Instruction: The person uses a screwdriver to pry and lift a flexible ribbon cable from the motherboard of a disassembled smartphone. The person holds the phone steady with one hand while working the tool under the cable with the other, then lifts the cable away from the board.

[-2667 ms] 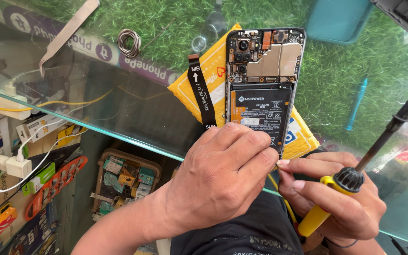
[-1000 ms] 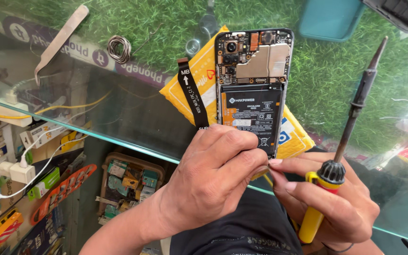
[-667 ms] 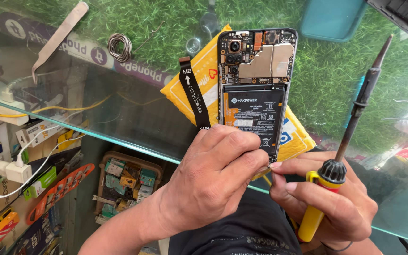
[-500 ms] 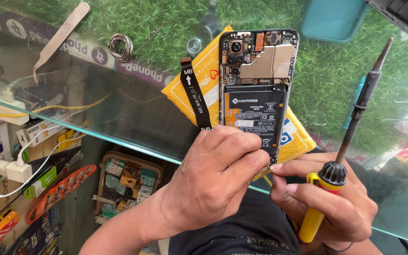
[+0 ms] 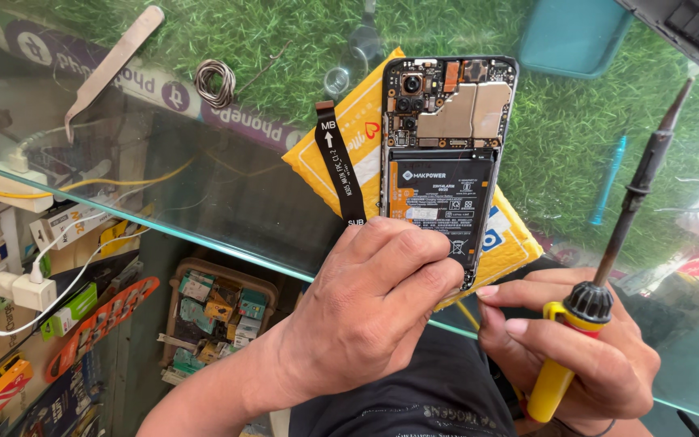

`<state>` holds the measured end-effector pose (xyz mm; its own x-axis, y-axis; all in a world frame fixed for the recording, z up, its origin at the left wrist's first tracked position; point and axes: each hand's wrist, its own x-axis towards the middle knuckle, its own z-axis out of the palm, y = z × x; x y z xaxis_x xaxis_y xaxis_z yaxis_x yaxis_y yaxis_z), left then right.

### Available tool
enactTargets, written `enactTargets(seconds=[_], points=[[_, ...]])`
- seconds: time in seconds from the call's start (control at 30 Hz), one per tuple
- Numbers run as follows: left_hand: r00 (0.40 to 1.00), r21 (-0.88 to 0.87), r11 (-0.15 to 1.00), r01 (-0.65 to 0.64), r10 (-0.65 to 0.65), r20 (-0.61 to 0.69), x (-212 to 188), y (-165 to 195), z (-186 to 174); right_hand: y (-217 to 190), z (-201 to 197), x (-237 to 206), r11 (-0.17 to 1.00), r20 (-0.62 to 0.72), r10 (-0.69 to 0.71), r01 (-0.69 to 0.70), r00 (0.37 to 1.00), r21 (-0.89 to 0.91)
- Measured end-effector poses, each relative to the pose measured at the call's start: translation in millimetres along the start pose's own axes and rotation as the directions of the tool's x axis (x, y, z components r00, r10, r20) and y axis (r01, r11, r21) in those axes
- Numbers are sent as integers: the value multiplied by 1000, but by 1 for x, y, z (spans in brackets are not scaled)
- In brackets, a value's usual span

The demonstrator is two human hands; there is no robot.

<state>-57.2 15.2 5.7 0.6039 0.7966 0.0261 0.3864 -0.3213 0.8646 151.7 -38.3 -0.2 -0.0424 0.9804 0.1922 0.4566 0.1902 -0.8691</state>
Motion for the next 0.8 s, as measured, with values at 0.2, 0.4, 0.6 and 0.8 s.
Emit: enactTargets(seconds=[0.2, 0.4, 0.6, 0.8], points=[[1000, -12, 1000, 11, -11, -15, 1, 2, -1, -2, 0, 1, 999, 17, -4, 5, 1000, -46], [1000, -3, 1000, 9, -9, -11, 2, 2, -2, 3, -1, 3, 998, 23, -58, 59, 998, -20], [1000, 7, 1000, -10, 10, -4, 3, 1, -3, 3, -1, 4, 998, 20, -63, 64, 998, -21], [1000, 10, 1000, -2, 3, -18, 3, 2, -2, 7, -1, -5, 999, 39, -33, 35, 999, -41]])
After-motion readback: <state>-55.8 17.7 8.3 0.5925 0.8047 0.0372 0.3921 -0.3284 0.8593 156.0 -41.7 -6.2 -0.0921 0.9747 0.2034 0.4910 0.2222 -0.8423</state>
